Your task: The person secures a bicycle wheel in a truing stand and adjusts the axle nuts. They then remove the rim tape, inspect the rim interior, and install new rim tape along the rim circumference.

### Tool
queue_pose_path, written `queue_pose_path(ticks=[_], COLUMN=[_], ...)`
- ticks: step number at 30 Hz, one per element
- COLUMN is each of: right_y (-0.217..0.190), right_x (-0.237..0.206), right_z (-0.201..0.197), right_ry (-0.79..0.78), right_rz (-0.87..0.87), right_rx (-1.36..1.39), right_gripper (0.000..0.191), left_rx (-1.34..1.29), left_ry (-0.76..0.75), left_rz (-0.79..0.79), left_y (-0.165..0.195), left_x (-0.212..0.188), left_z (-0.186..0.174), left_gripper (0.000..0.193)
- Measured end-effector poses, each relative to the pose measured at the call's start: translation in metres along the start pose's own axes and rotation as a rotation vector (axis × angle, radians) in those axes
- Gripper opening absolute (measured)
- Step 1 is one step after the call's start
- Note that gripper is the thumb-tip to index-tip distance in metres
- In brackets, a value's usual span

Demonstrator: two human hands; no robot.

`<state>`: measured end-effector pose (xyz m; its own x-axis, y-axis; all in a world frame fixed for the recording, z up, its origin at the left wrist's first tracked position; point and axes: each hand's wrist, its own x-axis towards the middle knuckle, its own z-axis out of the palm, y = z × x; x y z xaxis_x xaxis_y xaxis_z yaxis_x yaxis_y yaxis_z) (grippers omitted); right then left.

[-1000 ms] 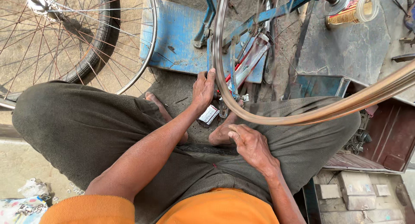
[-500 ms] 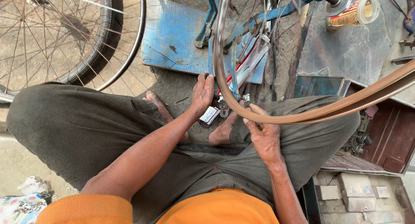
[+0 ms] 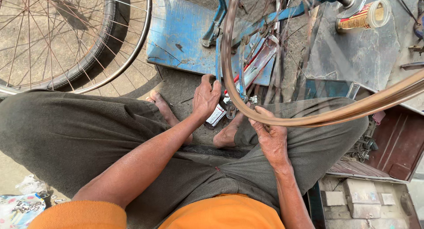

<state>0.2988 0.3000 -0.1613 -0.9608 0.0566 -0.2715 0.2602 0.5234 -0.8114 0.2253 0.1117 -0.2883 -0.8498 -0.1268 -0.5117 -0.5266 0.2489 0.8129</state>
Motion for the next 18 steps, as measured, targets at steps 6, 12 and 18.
queue_pose_path(ticks=[6, 12, 18], right_y=[0.001, -0.017, -0.064], right_x=[0.002, 0.002, -0.006], right_z=[0.001, -0.020, -0.061], right_ry=[0.004, 0.007, 0.131], right_rz=[0.044, 0.005, -0.311], right_rx=[0.017, 0.039, 0.227], right_gripper=[0.040, 0.041, 0.028], left_rx=[-0.213, -0.445, -0.305], left_ry=[-0.018, -0.130, 0.056], left_rz=[0.116, 0.056, -0.072], left_y=[-0.007, 0.004, 0.012], left_x=[-0.007, -0.009, 0.022], left_z=[-0.005, -0.008, -0.014], left_gripper=[0.065, 0.078, 0.094])
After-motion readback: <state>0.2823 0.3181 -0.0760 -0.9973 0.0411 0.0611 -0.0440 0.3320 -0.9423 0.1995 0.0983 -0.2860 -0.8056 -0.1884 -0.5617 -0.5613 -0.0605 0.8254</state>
